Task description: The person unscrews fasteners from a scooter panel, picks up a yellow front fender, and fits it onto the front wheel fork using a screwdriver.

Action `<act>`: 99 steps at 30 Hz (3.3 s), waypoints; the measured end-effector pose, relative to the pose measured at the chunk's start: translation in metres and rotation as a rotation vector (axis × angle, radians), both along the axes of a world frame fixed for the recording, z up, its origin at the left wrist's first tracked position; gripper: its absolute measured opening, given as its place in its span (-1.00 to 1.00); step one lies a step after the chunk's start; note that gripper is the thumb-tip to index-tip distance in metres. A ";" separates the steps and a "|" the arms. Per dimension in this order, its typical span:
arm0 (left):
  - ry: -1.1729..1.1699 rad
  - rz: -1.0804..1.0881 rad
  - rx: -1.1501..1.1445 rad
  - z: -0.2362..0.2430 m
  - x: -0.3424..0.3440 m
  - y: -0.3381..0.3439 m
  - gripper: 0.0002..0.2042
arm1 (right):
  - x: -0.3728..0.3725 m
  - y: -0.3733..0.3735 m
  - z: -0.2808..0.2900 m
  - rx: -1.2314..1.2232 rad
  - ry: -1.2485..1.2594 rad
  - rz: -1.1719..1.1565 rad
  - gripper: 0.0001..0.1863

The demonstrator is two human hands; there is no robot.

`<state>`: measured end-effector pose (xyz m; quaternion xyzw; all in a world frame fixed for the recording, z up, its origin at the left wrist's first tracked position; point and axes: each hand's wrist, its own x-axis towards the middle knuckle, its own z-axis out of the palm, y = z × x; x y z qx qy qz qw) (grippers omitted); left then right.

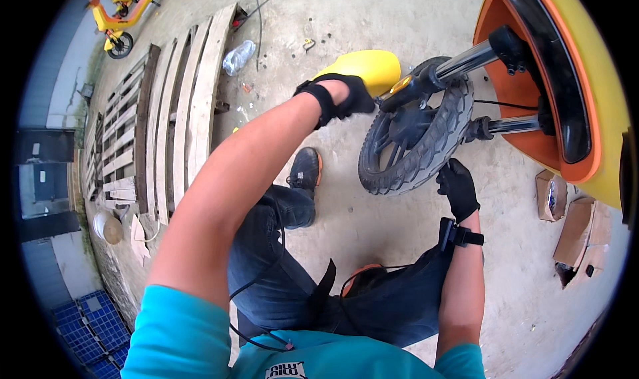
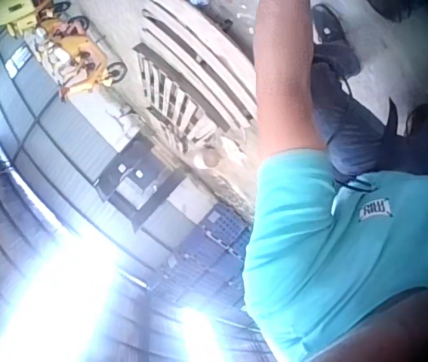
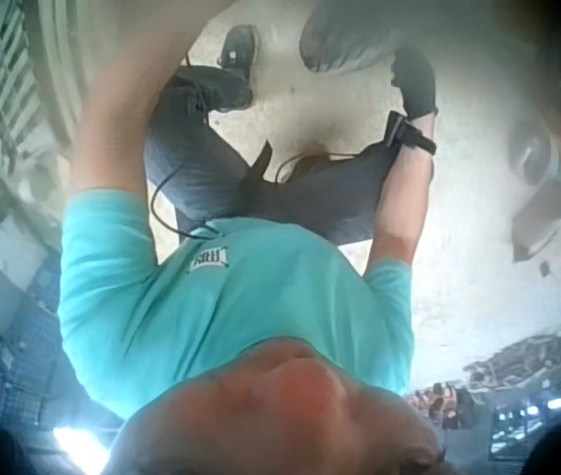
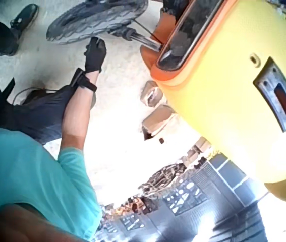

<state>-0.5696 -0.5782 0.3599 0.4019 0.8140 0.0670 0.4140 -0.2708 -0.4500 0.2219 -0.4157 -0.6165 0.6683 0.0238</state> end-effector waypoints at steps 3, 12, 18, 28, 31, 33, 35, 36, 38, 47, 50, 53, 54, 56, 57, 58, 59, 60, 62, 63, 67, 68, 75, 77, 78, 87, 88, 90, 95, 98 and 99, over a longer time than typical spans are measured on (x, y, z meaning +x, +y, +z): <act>-0.077 0.375 0.149 -0.040 -0.035 -0.011 -0.64 | 0.003 -0.002 0.000 0.031 0.013 0.031 -0.67; -0.893 1.282 0.582 -0.208 -0.046 -0.017 -0.33 | 0.005 -0.018 0.002 0.005 0.013 0.015 -0.73; -1.131 1.805 0.870 -0.243 -0.043 0.027 -0.15 | 0.011 -0.028 0.013 0.044 -0.096 0.027 -0.79; -1.311 1.890 1.013 -0.278 -0.083 0.023 -0.08 | 0.019 -0.031 0.010 0.144 -0.173 0.047 -0.83; -1.130 1.927 0.992 -0.260 -0.112 0.017 -0.30 | 0.016 -0.028 0.006 0.184 -0.130 0.112 -0.82; -0.984 1.880 0.919 -0.238 -0.134 0.011 -0.41 | 0.013 -0.027 0.005 0.170 -0.105 0.119 -0.77; -0.922 1.695 0.907 -0.211 -0.152 0.001 -0.57 | 0.009 -0.026 0.006 0.146 -0.116 0.122 -0.73; -0.851 1.568 0.898 -0.193 -0.163 -0.002 -0.58 | 0.007 -0.027 0.007 0.141 -0.132 0.105 -0.67; -0.791 1.380 0.911 -0.154 -0.180 -0.005 -0.58 | 0.003 -0.028 0.010 0.149 -0.110 0.095 -0.65; -0.663 0.618 0.887 0.062 -0.133 -0.022 -0.64 | -0.004 -0.028 0.028 0.102 -0.050 0.003 -0.70; -0.129 -0.087 1.032 0.102 -0.085 -0.059 -0.70 | -0.003 -0.028 0.032 0.038 0.024 -0.035 -0.71; -0.583 0.005 0.956 0.123 -0.063 -0.089 -0.68 | -0.003 -0.027 0.033 0.013 0.079 -0.054 -0.73; -0.313 -0.107 0.950 0.127 -0.057 -0.100 -0.67 | -0.003 -0.026 0.033 0.022 0.067 -0.047 -0.73; 0.228 -0.322 0.893 0.135 -0.043 -0.118 -0.66 | -0.003 -0.026 0.032 0.008 0.044 -0.036 -0.75; 0.350 -0.355 0.815 0.142 -0.034 -0.127 -0.66 | -0.005 -0.026 0.032 -0.006 0.047 -0.015 -0.78; 0.362 -0.268 0.677 0.150 -0.023 -0.133 -0.66 | -0.006 -0.025 0.032 -0.014 0.052 0.005 -0.79; 0.201 -0.130 0.604 0.151 -0.009 -0.138 -0.66 | -0.007 -0.025 0.032 -0.020 -0.001 0.004 -0.78; -0.077 0.108 0.534 0.153 0.007 -0.142 -0.66 | -0.008 -0.026 0.032 -0.013 0.056 0.040 -0.77; -0.462 0.355 0.515 0.151 0.033 -0.141 -0.63 | -0.010 -0.028 0.031 -0.004 0.064 0.027 -0.74; -0.545 0.383 0.483 0.151 0.044 -0.138 -0.61 | -0.010 -0.029 0.030 -0.012 0.094 0.021 -0.72; -0.487 0.052 0.344 0.151 0.055 -0.118 -0.47 | -0.010 -0.030 0.018 0.370 0.195 0.130 -0.70; -0.549 0.112 0.170 0.147 0.055 -0.111 -0.36 | -0.010 -0.030 0.013 0.463 0.202 0.159 -0.68; -0.433 -0.078 0.251 0.117 0.083 -0.074 -0.54 | 0.004 -0.030 0.002 -0.043 0.351 -0.029 -0.64; -0.337 -0.156 0.401 0.111 0.094 -0.062 -0.46 | 0.007 -0.029 0.006 -0.031 0.341 -0.028 -0.65; -0.237 -0.204 0.533 0.109 0.101 -0.057 -0.43 | 0.008 -0.028 0.009 -0.025 0.340 -0.032 -0.65; -0.255 -0.107 0.554 0.098 0.118 -0.004 -0.43 | 0.011 -0.022 0.016 0.005 0.335 -0.043 -0.65; -0.244 -0.101 0.550 0.097 0.119 0.000 -0.46 | 0.012 -0.021 0.016 0.003 0.338 -0.043 -0.65; -0.221 -0.100 0.556 0.095 0.120 0.008 -0.49 | 0.015 -0.022 0.016 -0.003 0.336 -0.042 -0.65; -0.310 0.028 0.534 0.097 0.119 0.025 -0.61 | 0.023 -0.016 0.013 0.016 0.365 -0.064 -0.65; -0.351 0.066 0.528 0.099 0.122 0.032 -0.64 | 0.032 -0.008 0.005 0.056 0.391 -0.080 -0.66; -0.369 0.085 0.512 0.099 0.123 0.033 -0.64 | 0.036 -0.005 0.002 0.072 0.399 -0.084 -0.66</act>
